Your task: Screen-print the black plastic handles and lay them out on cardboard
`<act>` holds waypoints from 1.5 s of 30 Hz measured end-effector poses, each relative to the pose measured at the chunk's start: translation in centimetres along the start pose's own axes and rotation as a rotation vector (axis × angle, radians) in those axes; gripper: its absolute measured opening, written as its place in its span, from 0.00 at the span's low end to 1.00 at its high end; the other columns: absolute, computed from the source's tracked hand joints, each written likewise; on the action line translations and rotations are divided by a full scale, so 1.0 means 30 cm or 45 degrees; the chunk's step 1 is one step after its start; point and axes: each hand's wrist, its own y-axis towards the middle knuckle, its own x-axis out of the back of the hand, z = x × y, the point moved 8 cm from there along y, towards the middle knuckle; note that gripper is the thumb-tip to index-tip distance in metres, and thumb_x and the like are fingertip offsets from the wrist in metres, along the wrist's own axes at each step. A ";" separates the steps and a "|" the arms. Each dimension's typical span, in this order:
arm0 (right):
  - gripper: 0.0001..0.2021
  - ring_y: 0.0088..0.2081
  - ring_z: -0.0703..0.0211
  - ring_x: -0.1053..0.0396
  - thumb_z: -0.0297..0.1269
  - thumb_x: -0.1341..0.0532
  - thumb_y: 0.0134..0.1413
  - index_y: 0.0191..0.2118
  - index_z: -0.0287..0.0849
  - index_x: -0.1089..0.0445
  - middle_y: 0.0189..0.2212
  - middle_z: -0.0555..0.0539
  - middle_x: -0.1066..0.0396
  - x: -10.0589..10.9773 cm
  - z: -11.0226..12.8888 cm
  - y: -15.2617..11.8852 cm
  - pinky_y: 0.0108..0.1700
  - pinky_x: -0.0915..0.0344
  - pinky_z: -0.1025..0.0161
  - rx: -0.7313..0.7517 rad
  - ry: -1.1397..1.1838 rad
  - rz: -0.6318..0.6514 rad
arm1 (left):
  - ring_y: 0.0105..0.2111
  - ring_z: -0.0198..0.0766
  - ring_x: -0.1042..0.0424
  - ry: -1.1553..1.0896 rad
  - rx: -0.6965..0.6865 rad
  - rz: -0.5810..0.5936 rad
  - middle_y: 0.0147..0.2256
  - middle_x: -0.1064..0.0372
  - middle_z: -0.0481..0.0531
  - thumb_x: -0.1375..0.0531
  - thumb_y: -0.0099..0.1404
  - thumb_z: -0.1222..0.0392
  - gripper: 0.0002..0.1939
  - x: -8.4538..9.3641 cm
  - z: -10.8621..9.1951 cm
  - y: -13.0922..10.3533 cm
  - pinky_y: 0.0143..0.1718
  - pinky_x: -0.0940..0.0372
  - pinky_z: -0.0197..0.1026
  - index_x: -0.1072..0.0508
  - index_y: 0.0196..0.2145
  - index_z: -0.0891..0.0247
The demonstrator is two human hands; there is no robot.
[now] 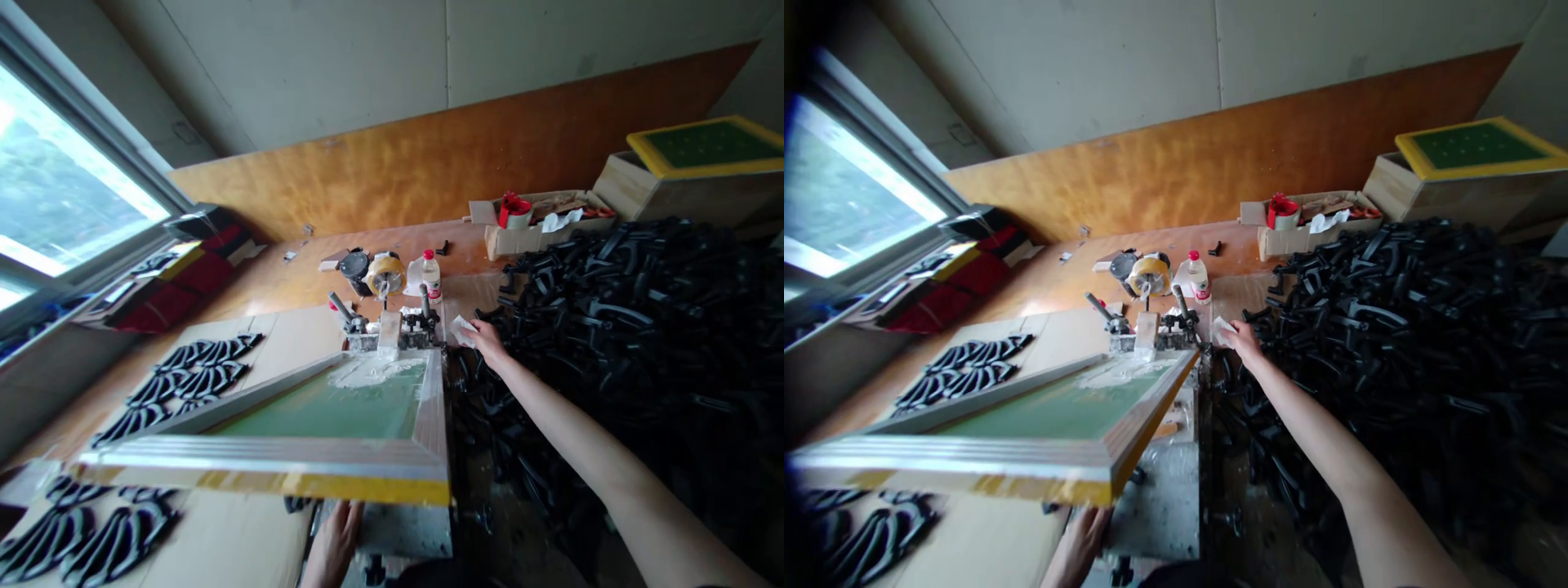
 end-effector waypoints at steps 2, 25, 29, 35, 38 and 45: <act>0.16 0.28 0.59 0.30 0.46 0.34 0.42 0.33 0.38 0.29 0.27 0.47 0.27 0.004 -0.004 -0.146 0.31 0.34 0.64 -0.023 0.095 0.064 | 0.34 0.43 0.24 0.035 -0.018 0.055 0.29 0.25 0.51 0.52 0.67 0.46 0.19 0.001 0.022 -0.008 0.36 0.35 0.38 0.27 0.43 0.55; 0.17 0.25 0.62 0.34 0.49 0.40 0.57 0.24 0.42 0.33 0.20 0.49 0.31 -0.890 -0.047 -0.881 0.25 0.50 0.67 -0.029 -1.100 0.921 | 0.37 0.44 0.22 0.496 -0.186 -0.165 0.41 0.21 0.55 0.56 0.72 0.46 0.25 0.075 0.179 -0.085 0.32 0.37 0.37 0.33 0.60 0.50; 0.16 0.21 0.63 0.35 0.48 0.40 0.55 0.23 0.42 0.33 0.16 0.52 0.35 -0.851 -0.077 -0.917 0.24 0.50 0.67 -0.174 -1.017 1.006 | 0.37 0.42 0.23 0.496 -0.187 -0.129 0.41 0.22 0.55 0.56 0.72 0.46 0.25 0.072 0.173 -0.090 0.33 0.37 0.37 0.35 0.62 0.48; 0.12 0.23 0.63 0.36 0.43 0.36 0.49 0.23 0.41 0.31 0.18 0.52 0.34 -0.743 -0.077 -1.022 0.25 0.52 0.67 -0.145 -1.086 1.138 | 0.37 0.42 0.23 0.500 -0.184 -0.125 0.41 0.21 0.55 0.56 0.72 0.46 0.25 0.074 0.175 -0.081 0.33 0.38 0.36 0.36 0.62 0.49; 0.14 0.23 0.65 0.38 0.47 0.38 0.51 0.24 0.41 0.33 0.18 0.54 0.36 -0.703 -0.057 -1.008 0.24 0.54 0.68 -0.139 -0.960 1.099 | 0.37 0.41 0.23 0.515 -0.203 -0.130 0.40 0.21 0.54 0.56 0.72 0.45 0.25 0.073 0.179 -0.078 0.33 0.38 0.36 0.35 0.62 0.48; 0.15 0.20 0.66 0.41 0.50 0.42 0.54 0.26 0.43 0.39 0.17 0.56 0.41 -0.699 -0.002 -0.898 0.22 0.51 0.70 -0.112 -0.623 0.696 | 0.40 0.41 0.24 0.450 -0.295 -0.110 0.42 0.22 0.53 0.55 0.72 0.46 0.23 0.086 0.159 -0.069 0.35 0.37 0.37 0.31 0.58 0.50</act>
